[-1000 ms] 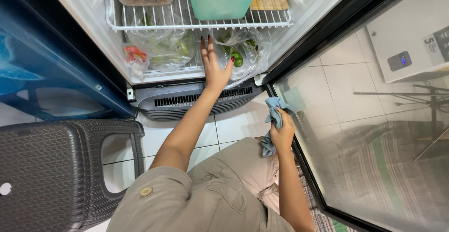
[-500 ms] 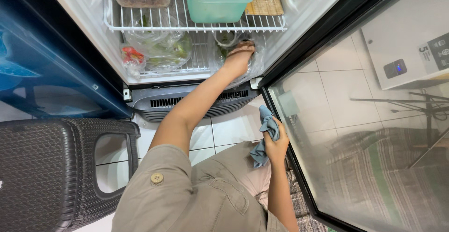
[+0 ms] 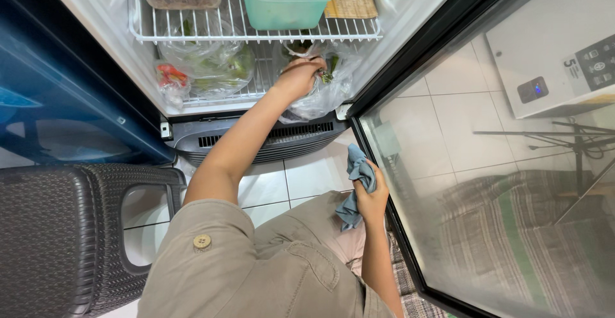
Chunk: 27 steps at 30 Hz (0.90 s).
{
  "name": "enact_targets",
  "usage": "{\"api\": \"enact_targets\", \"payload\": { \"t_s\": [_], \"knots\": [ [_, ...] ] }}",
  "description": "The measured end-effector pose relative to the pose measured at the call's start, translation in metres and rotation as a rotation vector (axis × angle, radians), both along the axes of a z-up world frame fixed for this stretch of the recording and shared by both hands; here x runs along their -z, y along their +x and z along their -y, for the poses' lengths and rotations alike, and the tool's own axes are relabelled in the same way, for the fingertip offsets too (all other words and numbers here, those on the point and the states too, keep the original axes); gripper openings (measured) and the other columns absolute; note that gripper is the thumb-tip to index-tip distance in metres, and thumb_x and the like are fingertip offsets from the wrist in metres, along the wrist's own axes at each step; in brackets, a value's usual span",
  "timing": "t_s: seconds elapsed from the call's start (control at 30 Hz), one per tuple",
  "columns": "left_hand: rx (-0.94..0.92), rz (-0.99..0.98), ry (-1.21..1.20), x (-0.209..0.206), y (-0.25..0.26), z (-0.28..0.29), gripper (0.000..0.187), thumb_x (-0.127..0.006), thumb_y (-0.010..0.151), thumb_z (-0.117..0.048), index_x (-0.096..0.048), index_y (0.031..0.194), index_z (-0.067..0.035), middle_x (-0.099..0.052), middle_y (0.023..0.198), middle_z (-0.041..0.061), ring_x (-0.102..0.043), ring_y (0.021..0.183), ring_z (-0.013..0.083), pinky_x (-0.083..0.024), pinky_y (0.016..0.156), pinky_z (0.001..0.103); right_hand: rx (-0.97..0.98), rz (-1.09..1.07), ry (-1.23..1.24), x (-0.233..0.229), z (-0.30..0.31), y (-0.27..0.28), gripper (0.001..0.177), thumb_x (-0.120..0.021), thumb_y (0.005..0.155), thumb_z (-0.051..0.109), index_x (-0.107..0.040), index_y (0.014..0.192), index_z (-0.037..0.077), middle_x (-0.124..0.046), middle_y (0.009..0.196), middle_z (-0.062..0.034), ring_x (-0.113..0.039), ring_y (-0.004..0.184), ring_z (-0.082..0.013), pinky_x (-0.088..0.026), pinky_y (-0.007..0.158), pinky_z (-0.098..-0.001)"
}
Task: The person wipes the glass door of a refrigerator with a cloth, then removes a bunch of greens and a gourd from the refrigerator shelves, placing them into a plastic bag.
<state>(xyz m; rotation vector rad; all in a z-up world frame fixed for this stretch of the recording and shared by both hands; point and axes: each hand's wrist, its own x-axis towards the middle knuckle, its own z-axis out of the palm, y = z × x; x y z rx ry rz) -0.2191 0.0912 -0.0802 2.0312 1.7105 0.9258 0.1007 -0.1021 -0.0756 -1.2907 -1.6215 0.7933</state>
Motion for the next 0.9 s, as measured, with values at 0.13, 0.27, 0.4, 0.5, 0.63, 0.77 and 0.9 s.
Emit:
{"api": "enact_targets", "payload": {
  "t_s": [0.13,0.27,0.4,0.5,0.63,0.77,0.9],
  "knots": [
    [-0.075,0.172,0.252,-0.018,-0.013,0.023,0.035,-0.055,0.085,-0.002,-0.071,0.114,-0.012,-0.069,0.122,0.013,-0.061,0.117,0.0346,-0.046,0.103,0.043,-0.038,-0.034,-0.058,0.003,0.0,-0.003,0.051,-0.068,0.08,-0.002,-0.064,0.131,0.002,-0.072,0.113,-0.0113,-0.066,0.105,-0.0167,-0.051,0.096,-0.0296],
    [-0.178,0.286,0.33,-0.014,-0.025,0.031,0.038,-0.057,0.079,-0.002,-0.076,0.111,-0.012,-0.073,0.117,0.013,-0.061,0.108,0.0367,-0.043,0.101,0.045,-0.062,-0.036,-0.045,0.005,-0.002,-0.005,0.052,-0.069,0.08,-0.002,-0.064,0.131,0.001,-0.072,0.114,-0.0109,-0.066,0.105,-0.0162,-0.05,0.096,-0.0294],
    [-0.296,0.608,0.221,-0.011,-0.046,0.029,0.034,-0.054,0.084,-0.006,-0.072,0.112,-0.014,-0.075,0.111,0.009,-0.074,0.104,0.0266,-0.056,0.097,0.038,-0.055,-0.034,-0.063,0.009,0.0,-0.003,0.052,-0.069,0.079,-0.001,-0.063,0.131,0.001,-0.072,0.112,-0.0105,-0.067,0.103,-0.0155,-0.051,0.093,-0.0288],
    [-0.31,0.227,0.432,-0.011,-0.056,0.035,0.031,-0.065,0.08,0.0,-0.077,0.106,-0.011,-0.073,0.114,0.012,-0.066,0.107,0.0351,-0.051,0.098,0.043,-0.053,-0.041,-0.055,0.012,0.001,-0.004,0.052,-0.069,0.08,-0.002,-0.063,0.131,0.0,-0.072,0.113,-0.011,-0.066,0.104,-0.0156,-0.051,0.095,-0.0288],
    [-0.095,0.114,0.105,-0.014,-0.056,0.05,0.045,-0.054,0.081,0.002,-0.075,0.116,-0.015,-0.074,0.117,0.008,-0.07,0.103,0.0285,-0.053,0.098,0.039,-0.073,-0.069,-0.066,0.015,0.002,-0.008,0.052,-0.068,0.08,-0.003,-0.063,0.132,0.0,-0.072,0.113,-0.0104,-0.066,0.104,-0.0155,-0.051,0.095,-0.0283],
    [-0.036,0.012,0.116,-0.021,-0.051,0.056,0.044,-0.056,0.083,-0.003,-0.074,0.122,-0.013,-0.07,0.125,0.011,-0.065,0.11,0.033,-0.051,0.094,0.042,-0.104,-0.077,-0.079,0.012,0.006,-0.013,0.052,-0.068,0.08,-0.004,-0.063,0.131,0.0,-0.071,0.115,-0.0101,-0.066,0.106,-0.0158,-0.05,0.095,-0.0286],
    [-0.393,-0.2,0.184,-0.032,-0.025,0.048,0.038,-0.07,0.087,-0.03,-0.071,0.119,-0.009,-0.064,0.128,0.018,-0.06,0.117,0.038,-0.046,0.097,0.052,-0.113,-0.046,-0.043,0.009,0.008,-0.018,0.052,-0.068,0.079,-0.006,-0.063,0.131,0.0,-0.071,0.116,-0.0113,-0.066,0.106,-0.017,-0.05,0.095,-0.029]
  ]
}}
